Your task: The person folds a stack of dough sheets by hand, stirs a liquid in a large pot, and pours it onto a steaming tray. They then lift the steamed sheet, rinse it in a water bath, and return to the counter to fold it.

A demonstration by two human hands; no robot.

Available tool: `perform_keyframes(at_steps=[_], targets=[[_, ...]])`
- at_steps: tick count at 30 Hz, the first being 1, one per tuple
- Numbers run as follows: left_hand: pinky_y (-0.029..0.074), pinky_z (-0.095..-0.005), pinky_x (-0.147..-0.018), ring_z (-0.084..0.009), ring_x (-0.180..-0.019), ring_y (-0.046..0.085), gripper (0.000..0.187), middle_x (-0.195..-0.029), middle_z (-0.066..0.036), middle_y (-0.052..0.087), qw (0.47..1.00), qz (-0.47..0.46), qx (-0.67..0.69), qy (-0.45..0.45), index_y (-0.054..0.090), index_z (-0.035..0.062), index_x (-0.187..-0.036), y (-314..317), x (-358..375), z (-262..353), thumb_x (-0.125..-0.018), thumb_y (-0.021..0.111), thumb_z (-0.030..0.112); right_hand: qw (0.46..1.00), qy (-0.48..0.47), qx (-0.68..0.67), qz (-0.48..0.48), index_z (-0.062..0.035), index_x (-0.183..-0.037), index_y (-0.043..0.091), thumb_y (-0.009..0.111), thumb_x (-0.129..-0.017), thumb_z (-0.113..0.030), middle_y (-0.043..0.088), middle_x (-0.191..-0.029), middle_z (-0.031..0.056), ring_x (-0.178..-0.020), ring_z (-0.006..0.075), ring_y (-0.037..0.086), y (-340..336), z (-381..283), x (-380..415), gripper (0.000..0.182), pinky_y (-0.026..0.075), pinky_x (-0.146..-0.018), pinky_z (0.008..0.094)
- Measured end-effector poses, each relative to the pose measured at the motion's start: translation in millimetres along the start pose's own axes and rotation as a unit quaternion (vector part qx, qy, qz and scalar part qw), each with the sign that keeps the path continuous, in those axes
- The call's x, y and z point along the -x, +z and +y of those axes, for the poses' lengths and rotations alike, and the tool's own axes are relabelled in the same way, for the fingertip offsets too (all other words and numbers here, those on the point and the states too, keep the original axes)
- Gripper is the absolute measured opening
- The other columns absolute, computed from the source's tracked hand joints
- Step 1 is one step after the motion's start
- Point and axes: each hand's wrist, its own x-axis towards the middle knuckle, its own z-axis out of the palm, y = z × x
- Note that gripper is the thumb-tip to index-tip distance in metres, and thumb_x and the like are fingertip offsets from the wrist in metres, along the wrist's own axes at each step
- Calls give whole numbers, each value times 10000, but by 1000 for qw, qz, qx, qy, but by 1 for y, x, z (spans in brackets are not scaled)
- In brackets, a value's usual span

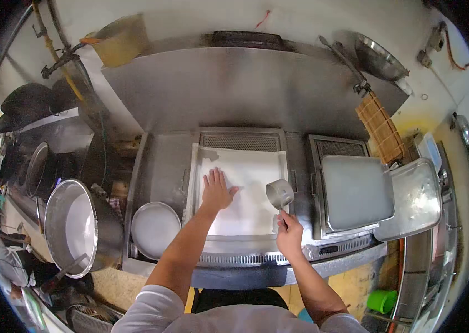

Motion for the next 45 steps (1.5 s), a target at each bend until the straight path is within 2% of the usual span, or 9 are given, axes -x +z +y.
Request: perform_keyframes(at_steps=[9, 11, 24, 30, 33, 35, 36, 39, 45], targets=[[56, -685, -1207, -500, -1544, 74, 1088, -1658, -327, 108, 999, 37, 26, -8, 216, -88, -1571, -5, 14, 48, -908, 538, 713, 1000, -2, -27, 15, 43, -1261, 665, 512, -879, 136, 703, -1074, 196, -957, 249, 698, -29, 10, -9, 422, 552, -829, 316], [54, -695, -1203, -501, -1544, 66, 1124, -1660, -325, 101, 998, 59, 35, 2, 223, -82, -1569, 3, 21, 64, -877, 568, 734, 999, -2, -41, 14, 94, -1272, 637, 485, -871, 134, 692, -1058, 175, -882, 192, 674, -34, 7, -9, 430, 542, -800, 286], [16, -685, -1210, -469, -1560, 0, 1199, -1686, -277, 47, 996, 8, 60, 65, 171, -35, -1603, -3, 39, 133, -817, 634, 744, 999, 6, -26, 26, 79, -1241, 655, 500, -840, 147, 690, -1013, 180, -814, 223, 661, -54, 2, 4, 435, 553, -759, 318], [44, -691, -1207, -469, -1559, 47, 1187, -1680, -283, 82, 990, 5, 78, 121, 203, -28, -1597, -7, 75, 132, -801, 657, 727, 999, 25, -34, 16, 112, -1279, 626, 467, -856, 146, 694, -1052, 137, -859, 158, 639, -54, -1, 10, 453, 529, -792, 278], [50, -682, -1212, -464, -1560, 63, 1113, -1675, -283, 114, 990, 26, 115, 83, 249, -29, -1584, -15, 88, 118, -831, 653, 684, 1000, -2, -14, 13, 107, -1279, 629, 476, -862, 144, 693, -1054, 143, -855, 162, 639, -49, 6, 11, 446, 525, -785, 278], [39, -667, -1221, -449, -1564, 59, 1033, -1674, -274, 134, 989, 60, 129, 46, 276, -29, -1577, -14, 89, 97, -876, 629, 643, 1000, 0, -4, 12, 71, -1250, 656, 530, -863, 125, 699, -1025, 179, -875, 242, 678, -42, 8, 10, 410, 542, -793, 326], [59, -661, -1223, -453, -1556, 93, 991, -1660, -277, 170, 985, 77, 151, 29, 309, -33, -1555, -16, 91, 85, -881, 644, 611, 1000, -1, 0, 11, 53, -1236, 669, 557, -864, 115, 702, -1011, 197, -886, 283, 698, -37, 8, 8, 393, 550, -796, 350], [131, -641, -1219, -460, -1517, 208, 854, -1614, -281, 278, 968, 143, 206, -18, 406, -39, -1485, -21, 105, 37, -890, 688, 505, 999, 15, 13, -30, 59, -1278, 649, 522, -875, 124, 709, -1018, 158, -859, 197, 664, -18, 7, -5, 428, 526, -788, 296], [280, -608, -1167, -445, -1372, 422, 593, -1479, -259, 462, 915, 280, 256, -140, 534, -24, -1356, 18, 166, -105, -897, 703, 312, 990, -85, 89, -75, 27, -1257, 667, 584, -880, 73, 704, -1019, 216, -900, 309, 698, 48, -24, -60, 390, 537, -816, 360]])
